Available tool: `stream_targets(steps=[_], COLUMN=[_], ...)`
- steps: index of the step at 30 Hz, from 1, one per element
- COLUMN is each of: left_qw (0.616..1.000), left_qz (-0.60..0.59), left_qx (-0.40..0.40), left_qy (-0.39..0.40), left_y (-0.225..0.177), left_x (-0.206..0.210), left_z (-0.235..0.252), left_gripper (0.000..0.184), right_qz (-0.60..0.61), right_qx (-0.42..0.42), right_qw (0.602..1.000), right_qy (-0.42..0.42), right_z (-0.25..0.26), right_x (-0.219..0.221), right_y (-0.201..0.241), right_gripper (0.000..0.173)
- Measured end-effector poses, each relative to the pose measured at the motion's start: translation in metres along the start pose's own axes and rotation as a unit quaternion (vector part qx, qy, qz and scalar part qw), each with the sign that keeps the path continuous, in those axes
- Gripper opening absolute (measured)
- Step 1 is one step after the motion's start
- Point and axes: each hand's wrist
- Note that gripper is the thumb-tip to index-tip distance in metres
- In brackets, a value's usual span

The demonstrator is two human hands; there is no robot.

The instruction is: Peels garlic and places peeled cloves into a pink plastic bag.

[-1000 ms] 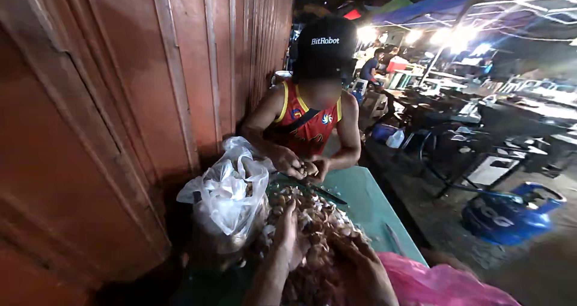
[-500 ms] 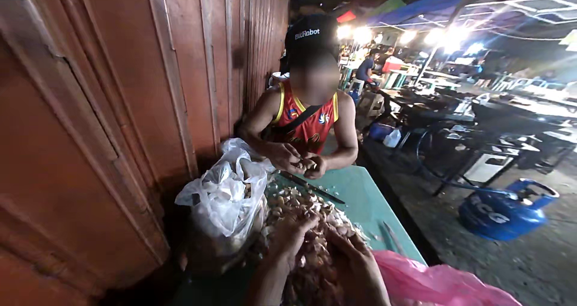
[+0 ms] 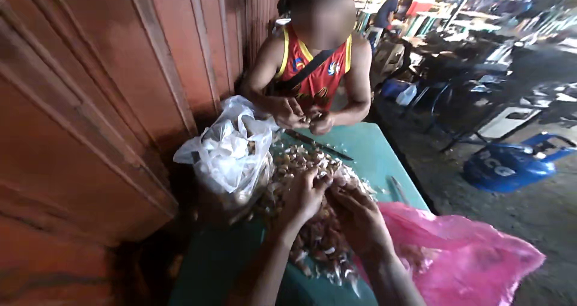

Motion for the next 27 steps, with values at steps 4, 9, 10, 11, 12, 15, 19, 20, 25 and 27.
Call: stream_targets(steps=[4, 9, 10, 11, 12, 15, 19, 20, 25, 27], left_qw=[0.999, 0.995, 0.992, 0.989, 0.985, 0.982, 0.988, 0.990, 0.994, 0.993], left_qz=[0.009, -0.088, -0.117, -0.145, -0.167, -0.185, -0.141, -0.124, -0.057, -0.064], left_qx=[0.034, 0.038, 0.035, 0.030, 0.026, 0.033, 0.056, 0.061, 0.093, 0.101], left_qy=[0.007, 0.012, 0.015, 0.019, 0.019, -0.001, -0.006, 0.009, 0.018, 0.011], left_y=[-0.007, 0.002, 0.003, 0.004, 0.005, 0.006, 0.007, 0.007, 0.000, 0.001], left_x=[-0.002, -0.006, -0.006, -0.006, -0.005, -0.003, -0.005, -0.005, -0.003, -0.002], left_z=[0.002, 0.004, 0.004, 0.004, 0.004, 0.004, 0.007, 0.007, 0.001, 0.001], left_gripper=[0.039, 0.033, 0.030, 0.028, 0.027, 0.025, 0.027, 0.029, 0.027, 0.025], right_qz=[0.021, 0.051, 0.059, 0.061, 0.062, 0.052, 0.062, 0.059, 0.036, 0.035], right_qx=[-0.011, -0.003, 0.001, 0.007, 0.014, 0.034, 0.003, -0.002, -0.023, -0.023], right_qw=[1.000, 0.999, 0.998, 0.998, 0.997, 0.998, 0.998, 0.998, 0.999, 0.999], right_qy=[-0.001, 0.006, 0.017, 0.028, 0.032, 0.014, -0.004, -0.007, 0.004, 0.005], right_z=[0.005, 0.006, 0.006, 0.006, 0.007, 0.007, 0.010, 0.009, 0.008, 0.007], right_x=[0.000, 0.004, 0.003, 0.002, 0.000, -0.001, -0.003, -0.003, -0.004, -0.004], right_y=[0.001, 0.004, 0.004, 0.004, 0.005, 0.012, 0.015, 0.015, 0.014, 0.015], right_gripper=[0.017, 0.023, 0.023, 0.023, 0.022, 0.019, 0.020, 0.018, 0.016, 0.017])
Point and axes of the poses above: each hand's wrist, its own z-axis towards the middle knuckle, its own x-axis out of the palm, y = z × x
